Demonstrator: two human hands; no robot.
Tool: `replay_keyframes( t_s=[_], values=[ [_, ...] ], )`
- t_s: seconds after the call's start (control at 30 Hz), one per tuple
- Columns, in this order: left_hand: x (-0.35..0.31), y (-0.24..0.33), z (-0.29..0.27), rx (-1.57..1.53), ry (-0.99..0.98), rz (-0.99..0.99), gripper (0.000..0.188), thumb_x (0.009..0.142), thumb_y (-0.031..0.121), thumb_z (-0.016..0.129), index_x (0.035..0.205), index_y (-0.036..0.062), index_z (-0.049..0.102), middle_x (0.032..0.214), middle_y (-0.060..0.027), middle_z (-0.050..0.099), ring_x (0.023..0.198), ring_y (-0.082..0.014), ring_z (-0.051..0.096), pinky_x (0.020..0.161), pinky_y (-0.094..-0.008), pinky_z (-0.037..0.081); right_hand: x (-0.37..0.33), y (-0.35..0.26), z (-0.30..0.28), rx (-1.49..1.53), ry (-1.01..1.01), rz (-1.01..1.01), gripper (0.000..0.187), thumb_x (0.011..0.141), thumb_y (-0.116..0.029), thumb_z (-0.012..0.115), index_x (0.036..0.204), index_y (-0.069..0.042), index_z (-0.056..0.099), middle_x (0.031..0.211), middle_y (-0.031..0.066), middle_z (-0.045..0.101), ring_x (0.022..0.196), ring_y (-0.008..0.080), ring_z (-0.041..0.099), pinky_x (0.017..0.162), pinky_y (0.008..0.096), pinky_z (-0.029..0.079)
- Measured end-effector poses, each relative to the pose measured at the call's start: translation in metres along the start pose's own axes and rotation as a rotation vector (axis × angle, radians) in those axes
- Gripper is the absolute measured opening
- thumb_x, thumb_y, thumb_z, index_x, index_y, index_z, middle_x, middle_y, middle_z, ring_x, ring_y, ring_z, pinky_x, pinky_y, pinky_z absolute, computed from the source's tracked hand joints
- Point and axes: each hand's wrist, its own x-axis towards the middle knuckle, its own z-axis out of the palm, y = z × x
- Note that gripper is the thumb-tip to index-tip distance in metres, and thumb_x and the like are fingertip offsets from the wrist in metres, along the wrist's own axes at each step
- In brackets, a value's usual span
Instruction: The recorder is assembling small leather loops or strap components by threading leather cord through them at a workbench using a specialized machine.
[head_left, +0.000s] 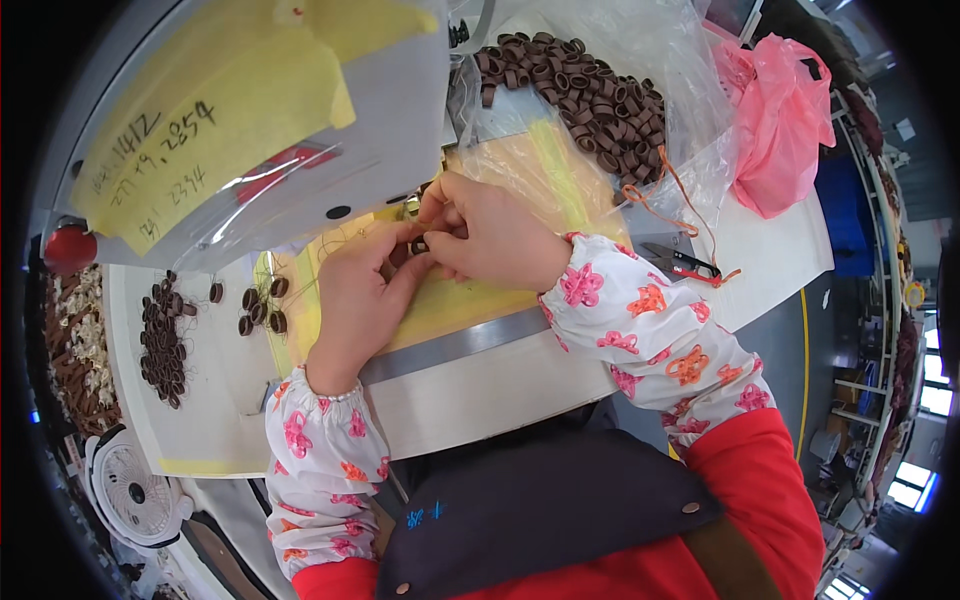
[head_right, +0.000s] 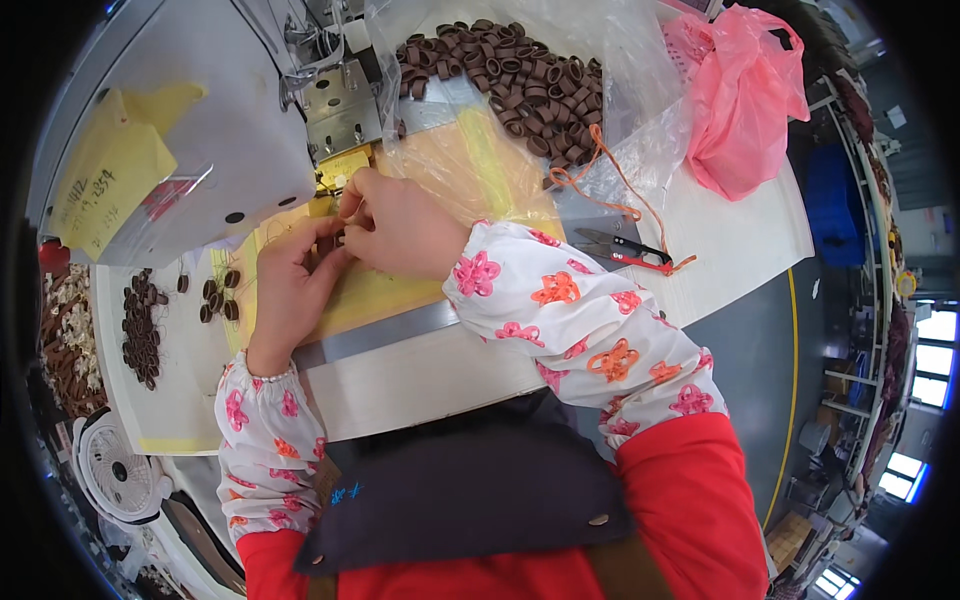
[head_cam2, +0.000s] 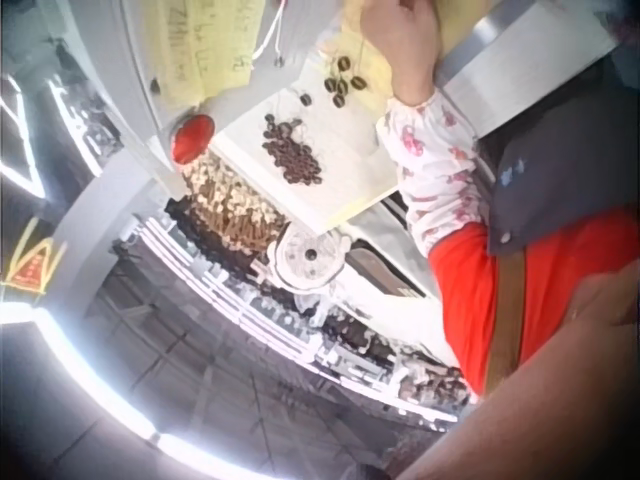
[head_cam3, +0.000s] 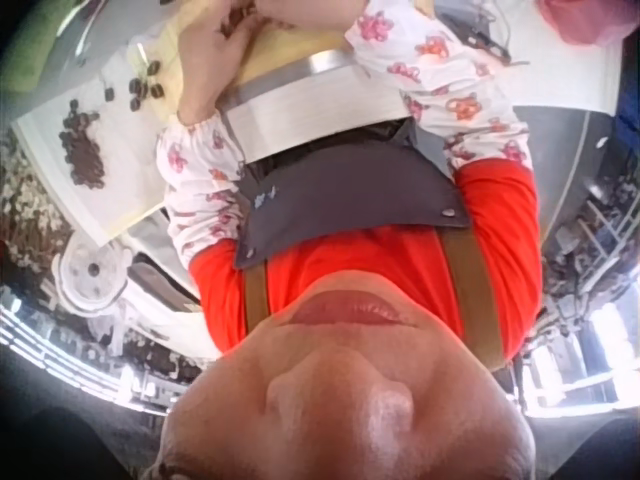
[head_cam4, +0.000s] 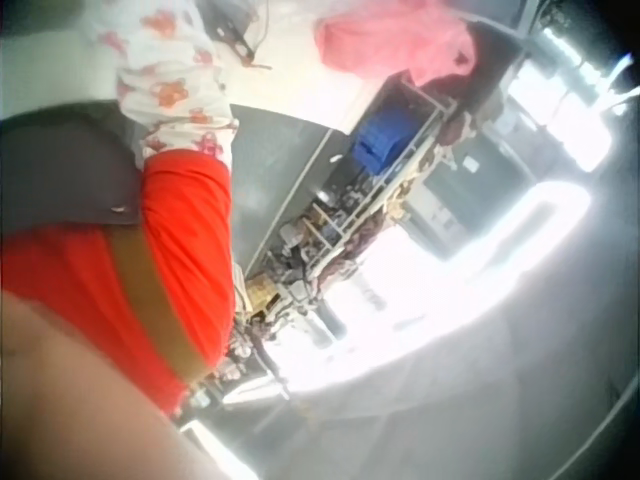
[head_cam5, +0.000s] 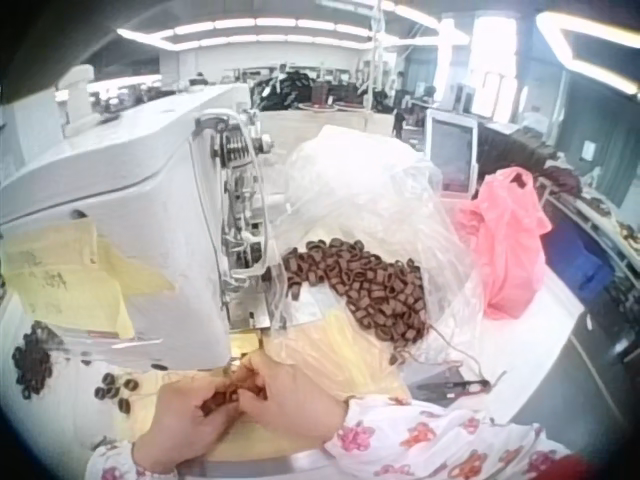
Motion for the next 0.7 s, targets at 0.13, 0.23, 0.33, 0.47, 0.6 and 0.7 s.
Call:
replay_keyframes(
  t_s=[0.13,0.23,0.33,0.47,0.6,0.7],
  values=[
    [0.003,-0.001,-0.003,-0.205,-0.005,-0.144,0.016,0.069,0.01,0.068,0.083,0.0025,0.063,0.058,-0.003,0.055,0.049,-0.008,0.046,0.047,-0.0221,0.037,-0.007,0.009,0.004,-0.036,0.086,-0.262,0.017,0.073,0.001,0.056,0.087,0.001,0.047,0.077,0.0089,0.06,0.065,0.0141,0.06,0.056,0.0261,0.047],
    [0.002,-0.005,-0.005,-0.236,0.019,-0.147,0.013,0.07,0.01,0.068,0.08,0.0017,0.063,0.057,-0.002,0.056,0.049,-0.0055,0.046,0.046,-0.021,0.036,-0.009,0.009,0.007,-0.17,0.087,-0.435,0.019,0.07,0.005,0.059,0.086,0.0,0.05,0.081,0.0093,0.059,0.071,0.0187,0.061,0.061,0.0276,0.049],
    [0.003,-0.006,-0.006,-0.221,0.011,-0.141,0.013,0.072,0.012,0.067,0.079,0.0017,0.064,0.057,-0.0024,0.057,0.05,-0.0058,0.046,0.046,-0.0213,0.036,-0.004,0.01,0.009,-0.27,0.148,-0.587,0.019,0.068,0.005,0.062,0.083,-0.001,0.052,0.079,0.0092,0.058,0.069,0.0211,0.061,0.062,0.0281,0.049],
    [0.003,-0.006,-0.004,-0.139,0.041,-0.093,0.015,0.073,0.016,0.066,0.081,0.0031,0.064,0.057,-0.0044,0.057,0.049,-0.0106,0.049,0.048,-0.0235,0.038,0.001,0.015,0.006,-0.197,0.187,-0.51,0.015,0.069,0.002,0.064,0.082,0.001,0.057,0.075,0.0092,0.059,0.067,0.0187,0.061,0.061,0.0272,0.049],
    [0.002,-0.011,-0.002,0.007,0.095,-0.072,0.017,0.075,0.021,0.063,0.083,0.0059,0.064,0.06,-0.0066,0.059,0.052,-0.0176,0.055,0.051,-0.0271,0.041,0.003,0.015,0.007,-0.074,0.248,-0.249,0.015,0.071,0.001,0.063,0.085,0.001,0.06,0.075,0.009,0.061,0.066,0.0163,0.061,0.06,0.0256,0.049],
    [0.006,-0.015,0.001,0.084,0.118,-0.038,0.017,0.076,0.022,0.061,0.084,0.0076,0.065,0.063,-0.0067,0.061,0.055,-0.0201,0.057,0.052,-0.0288,0.043,0.008,0.013,0.008,-0.183,0.31,-0.286,0.012,0.07,-0.001,0.063,0.081,0.002,0.06,0.073,0.0111,0.061,0.064,0.0199,0.06,0.058,0.0274,0.048]
  ],
)
